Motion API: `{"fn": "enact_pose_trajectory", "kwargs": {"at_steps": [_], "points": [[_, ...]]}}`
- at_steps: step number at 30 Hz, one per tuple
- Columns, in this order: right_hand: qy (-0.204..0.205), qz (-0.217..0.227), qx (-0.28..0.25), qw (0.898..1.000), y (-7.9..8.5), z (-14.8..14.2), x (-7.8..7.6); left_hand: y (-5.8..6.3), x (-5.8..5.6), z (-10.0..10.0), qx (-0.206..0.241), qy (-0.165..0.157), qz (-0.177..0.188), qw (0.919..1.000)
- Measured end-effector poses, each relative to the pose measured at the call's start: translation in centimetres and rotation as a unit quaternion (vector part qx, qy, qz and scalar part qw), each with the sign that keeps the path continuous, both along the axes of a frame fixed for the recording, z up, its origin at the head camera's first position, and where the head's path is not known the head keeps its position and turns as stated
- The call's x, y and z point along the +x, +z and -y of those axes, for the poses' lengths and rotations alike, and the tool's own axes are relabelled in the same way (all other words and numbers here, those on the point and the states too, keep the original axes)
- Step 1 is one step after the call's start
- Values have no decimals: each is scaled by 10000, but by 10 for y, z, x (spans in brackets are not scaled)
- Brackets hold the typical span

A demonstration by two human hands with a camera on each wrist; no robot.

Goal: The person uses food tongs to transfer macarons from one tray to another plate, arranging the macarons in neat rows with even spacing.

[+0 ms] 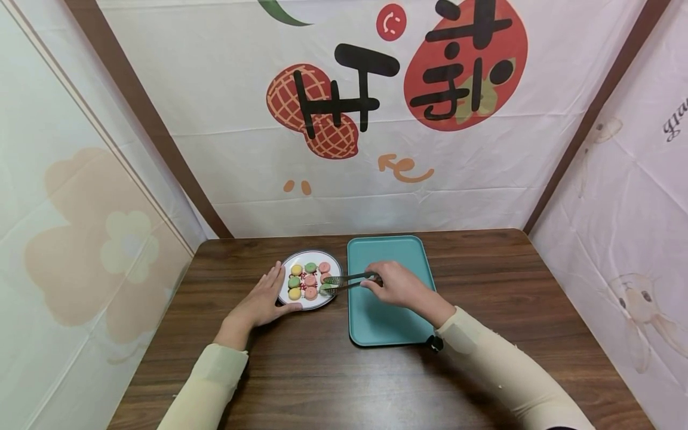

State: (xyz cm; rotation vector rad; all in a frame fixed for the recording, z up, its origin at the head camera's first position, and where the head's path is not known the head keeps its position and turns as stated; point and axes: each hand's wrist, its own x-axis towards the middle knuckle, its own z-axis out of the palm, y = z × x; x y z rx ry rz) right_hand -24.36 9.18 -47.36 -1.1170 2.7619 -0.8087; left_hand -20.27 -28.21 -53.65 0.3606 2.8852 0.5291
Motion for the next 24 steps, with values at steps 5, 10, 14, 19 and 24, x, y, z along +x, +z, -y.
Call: {"fn": "enact_pose_trajectory", "kwargs": {"at_steps": [5, 10, 14, 19, 24], "points": [[-10, -20, -30, 10000, 0, 1, 0, -1, -1, 0, -7, -8, -25, 10000], [9, -78, -78, 9999, -1, 2, 1, -2, -2, 0, -3, -6, -31, 10000], [49, -81, -105, 9999, -2, 3, 1, -2, -1, 0, -15, -3, -26, 10000], [44, -164, -119, 9998, -3, 5, 2, -2, -1, 0, -10, -2, -33, 10000], [108, -214, -261, 9994, -4, 7, 3, -3, -1, 0, -2, 3, -50, 10000]]}}
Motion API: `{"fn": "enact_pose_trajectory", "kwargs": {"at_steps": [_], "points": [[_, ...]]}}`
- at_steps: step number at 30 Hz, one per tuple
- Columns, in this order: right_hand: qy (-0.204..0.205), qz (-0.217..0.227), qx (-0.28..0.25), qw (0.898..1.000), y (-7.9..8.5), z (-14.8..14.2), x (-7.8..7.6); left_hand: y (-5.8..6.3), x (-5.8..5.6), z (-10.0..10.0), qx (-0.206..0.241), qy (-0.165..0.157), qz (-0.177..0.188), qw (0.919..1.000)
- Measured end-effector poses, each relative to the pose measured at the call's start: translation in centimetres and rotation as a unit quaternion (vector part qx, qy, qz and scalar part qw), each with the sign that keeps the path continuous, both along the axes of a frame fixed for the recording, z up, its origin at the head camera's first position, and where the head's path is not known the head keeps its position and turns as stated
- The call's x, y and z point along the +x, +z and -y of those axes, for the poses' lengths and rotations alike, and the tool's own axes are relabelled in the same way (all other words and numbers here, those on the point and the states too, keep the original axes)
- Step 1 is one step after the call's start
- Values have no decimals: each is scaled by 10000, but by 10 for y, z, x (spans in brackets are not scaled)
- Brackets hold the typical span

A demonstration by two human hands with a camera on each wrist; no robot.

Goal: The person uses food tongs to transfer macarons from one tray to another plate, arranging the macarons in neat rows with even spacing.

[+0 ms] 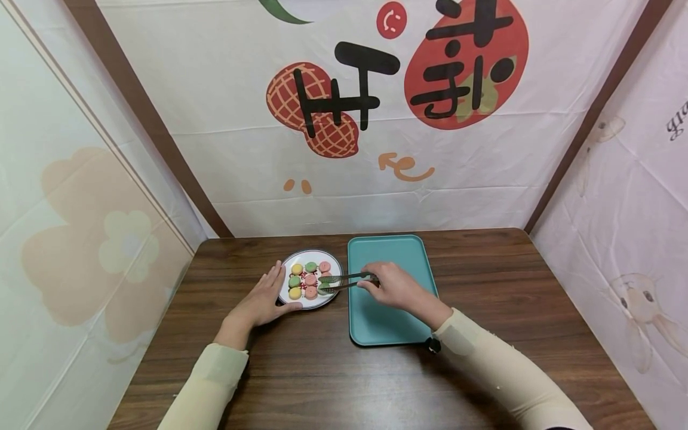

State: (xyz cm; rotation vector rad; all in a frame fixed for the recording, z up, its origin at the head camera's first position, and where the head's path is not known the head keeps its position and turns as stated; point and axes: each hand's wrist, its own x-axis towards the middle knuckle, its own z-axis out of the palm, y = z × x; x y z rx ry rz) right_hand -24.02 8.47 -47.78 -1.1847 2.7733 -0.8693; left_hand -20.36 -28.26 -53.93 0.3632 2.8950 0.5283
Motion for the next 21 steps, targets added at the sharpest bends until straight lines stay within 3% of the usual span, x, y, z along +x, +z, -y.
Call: {"fn": "enact_pose_trajectory", "kwargs": {"at_steps": [21], "points": [[-8, 15, 94, 10000, 2, -2, 3, 0, 0, 0, -5, -17, -18, 10000]]}}
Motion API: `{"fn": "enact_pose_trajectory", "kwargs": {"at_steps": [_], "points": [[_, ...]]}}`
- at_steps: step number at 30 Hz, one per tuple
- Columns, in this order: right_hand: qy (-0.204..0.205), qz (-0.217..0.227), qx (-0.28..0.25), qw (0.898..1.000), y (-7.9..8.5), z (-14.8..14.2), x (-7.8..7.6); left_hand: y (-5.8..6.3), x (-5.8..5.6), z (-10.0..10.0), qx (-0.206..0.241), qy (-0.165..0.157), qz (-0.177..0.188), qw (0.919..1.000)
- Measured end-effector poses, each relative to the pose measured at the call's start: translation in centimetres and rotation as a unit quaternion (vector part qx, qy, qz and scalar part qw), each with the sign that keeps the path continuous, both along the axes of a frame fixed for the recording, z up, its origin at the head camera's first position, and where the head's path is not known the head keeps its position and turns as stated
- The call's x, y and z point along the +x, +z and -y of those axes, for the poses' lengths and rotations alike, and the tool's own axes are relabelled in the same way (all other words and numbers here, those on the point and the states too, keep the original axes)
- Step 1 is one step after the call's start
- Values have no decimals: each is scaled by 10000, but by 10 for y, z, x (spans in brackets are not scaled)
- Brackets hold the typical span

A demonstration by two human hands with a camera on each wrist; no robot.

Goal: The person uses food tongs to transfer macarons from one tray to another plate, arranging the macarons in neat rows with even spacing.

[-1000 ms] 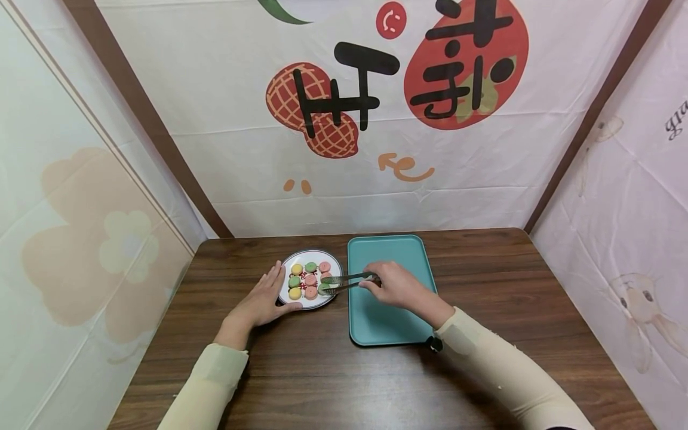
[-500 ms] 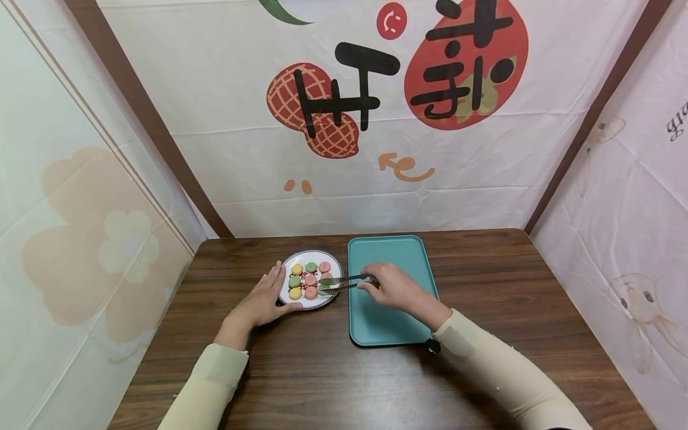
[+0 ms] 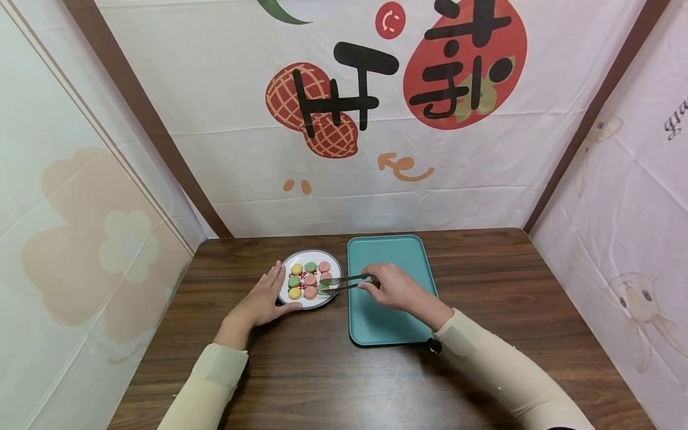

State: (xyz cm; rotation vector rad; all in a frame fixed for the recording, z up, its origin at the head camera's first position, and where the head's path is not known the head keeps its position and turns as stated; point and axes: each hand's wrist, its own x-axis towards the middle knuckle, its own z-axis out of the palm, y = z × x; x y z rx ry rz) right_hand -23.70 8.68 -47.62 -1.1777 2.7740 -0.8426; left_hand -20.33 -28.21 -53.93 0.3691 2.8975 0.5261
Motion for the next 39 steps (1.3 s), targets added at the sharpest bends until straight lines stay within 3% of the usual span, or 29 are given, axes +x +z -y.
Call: {"fn": "enact_pose_trajectory", "kwargs": {"at_steps": [13, 24, 39], "points": [[-252, 14, -223, 9994, -5, -20, 1, 2, -2, 1, 7, 34, 42, 10000], [-849, 210, -451, 9951, -9, -52, 11, 2, -1, 1, -30, 16, 67, 10000], [-1319, 168, -1007, 9860, -16, -95, 16, 4, 3, -1, -132, -18, -199, 9997]]}}
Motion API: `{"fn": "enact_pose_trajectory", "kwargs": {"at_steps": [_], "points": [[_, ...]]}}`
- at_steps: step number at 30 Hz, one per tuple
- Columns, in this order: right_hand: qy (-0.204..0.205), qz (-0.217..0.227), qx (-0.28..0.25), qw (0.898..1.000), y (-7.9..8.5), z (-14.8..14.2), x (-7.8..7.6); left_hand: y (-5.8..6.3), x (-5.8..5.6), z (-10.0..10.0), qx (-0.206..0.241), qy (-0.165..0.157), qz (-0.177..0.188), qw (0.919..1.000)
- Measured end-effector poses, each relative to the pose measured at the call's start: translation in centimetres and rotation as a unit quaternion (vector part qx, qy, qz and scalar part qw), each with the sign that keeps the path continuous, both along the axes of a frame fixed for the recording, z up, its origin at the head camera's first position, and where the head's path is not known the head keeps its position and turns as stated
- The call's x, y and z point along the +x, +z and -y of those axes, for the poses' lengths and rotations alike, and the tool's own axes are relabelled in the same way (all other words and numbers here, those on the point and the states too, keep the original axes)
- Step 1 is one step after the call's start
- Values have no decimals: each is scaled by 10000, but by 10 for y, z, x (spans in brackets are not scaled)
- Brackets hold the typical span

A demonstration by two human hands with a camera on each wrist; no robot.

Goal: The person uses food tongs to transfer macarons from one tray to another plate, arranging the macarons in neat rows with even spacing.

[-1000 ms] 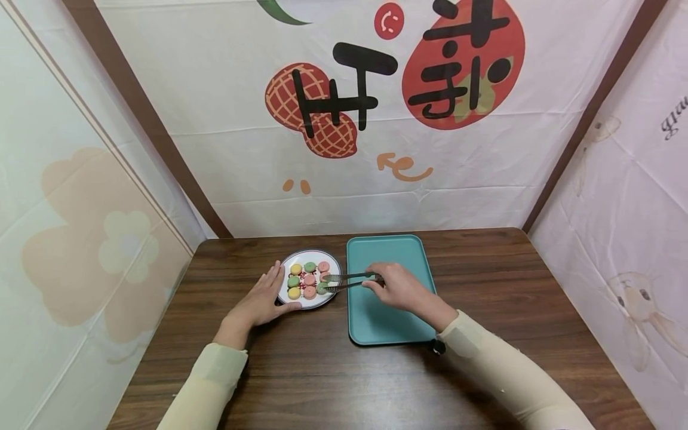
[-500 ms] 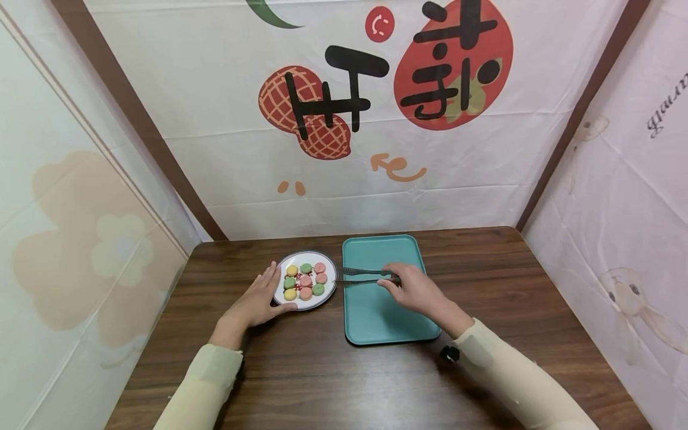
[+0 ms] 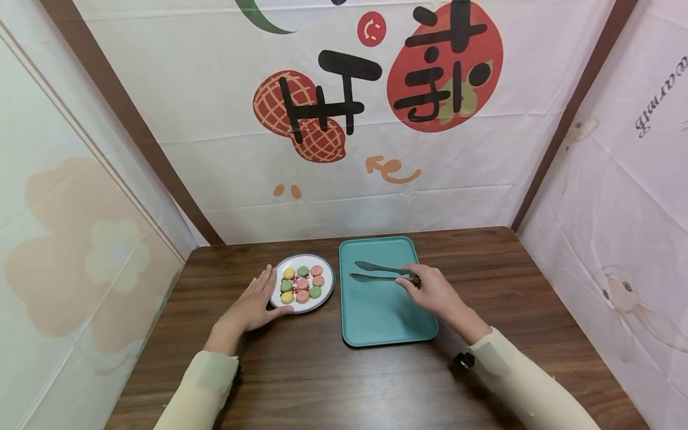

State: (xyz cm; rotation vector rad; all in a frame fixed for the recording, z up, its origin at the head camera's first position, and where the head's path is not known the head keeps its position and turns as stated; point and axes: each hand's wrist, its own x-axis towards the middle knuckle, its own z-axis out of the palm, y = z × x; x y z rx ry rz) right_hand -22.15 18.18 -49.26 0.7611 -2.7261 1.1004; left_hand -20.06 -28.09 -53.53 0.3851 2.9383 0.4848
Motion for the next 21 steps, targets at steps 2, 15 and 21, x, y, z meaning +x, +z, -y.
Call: {"fn": "enact_pose_trajectory", "kwargs": {"at_steps": [2, 15, 21], "points": [[-113, -47, -66, 9999, -1, -5, 0, 0, 0, 1, 19, 0, -25, 10000], [-795, -53, -140, 9967, -12, -41, 1, 1, 3, 6, 88, 104, 38, 9999], [-1113, 27, -174, 9936, -18, -59, 1, 2, 5, 7, 56, 186, 43, 9998]]}}
